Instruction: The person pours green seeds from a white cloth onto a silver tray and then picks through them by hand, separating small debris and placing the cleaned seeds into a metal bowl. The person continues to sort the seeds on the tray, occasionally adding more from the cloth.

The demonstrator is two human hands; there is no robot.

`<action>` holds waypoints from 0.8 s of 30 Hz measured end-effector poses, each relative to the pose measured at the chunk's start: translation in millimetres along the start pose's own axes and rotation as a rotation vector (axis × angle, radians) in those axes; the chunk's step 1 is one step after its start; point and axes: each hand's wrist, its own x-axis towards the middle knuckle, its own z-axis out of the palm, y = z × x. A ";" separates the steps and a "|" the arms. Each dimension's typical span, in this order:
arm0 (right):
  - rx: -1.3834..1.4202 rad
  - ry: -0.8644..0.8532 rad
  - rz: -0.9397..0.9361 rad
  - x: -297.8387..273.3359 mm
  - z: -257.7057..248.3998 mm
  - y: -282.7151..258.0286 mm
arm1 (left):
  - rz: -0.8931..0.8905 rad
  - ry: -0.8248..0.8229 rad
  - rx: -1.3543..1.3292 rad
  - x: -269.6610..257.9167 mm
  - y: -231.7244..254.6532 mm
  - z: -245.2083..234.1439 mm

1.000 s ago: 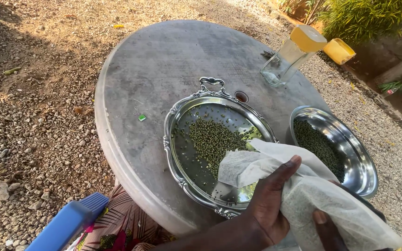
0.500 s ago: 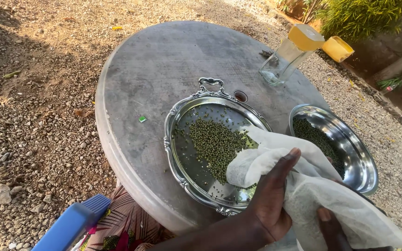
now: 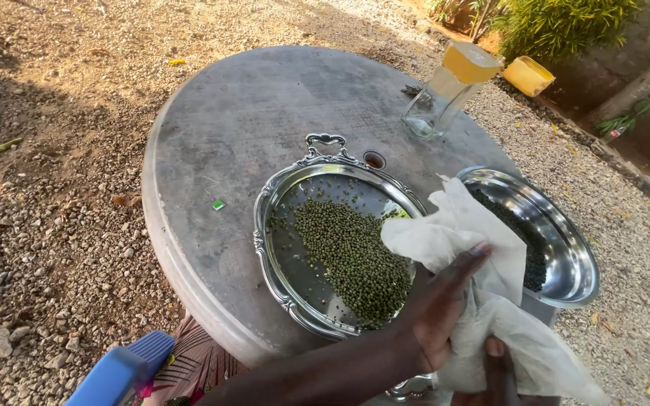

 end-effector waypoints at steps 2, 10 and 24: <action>0.012 0.016 0.002 21.6 48.0 -14.7 | 0.029 -0.005 0.039 -0.5 2.7 4.5; 0.363 0.147 -0.039 31.8 68.1 -10.2 | 0.139 -0.098 0.282 -22.4 34.4 31.5; 0.292 0.258 0.295 47.5 45.7 4.4 | 0.386 -0.467 0.836 38.2 73.5 50.8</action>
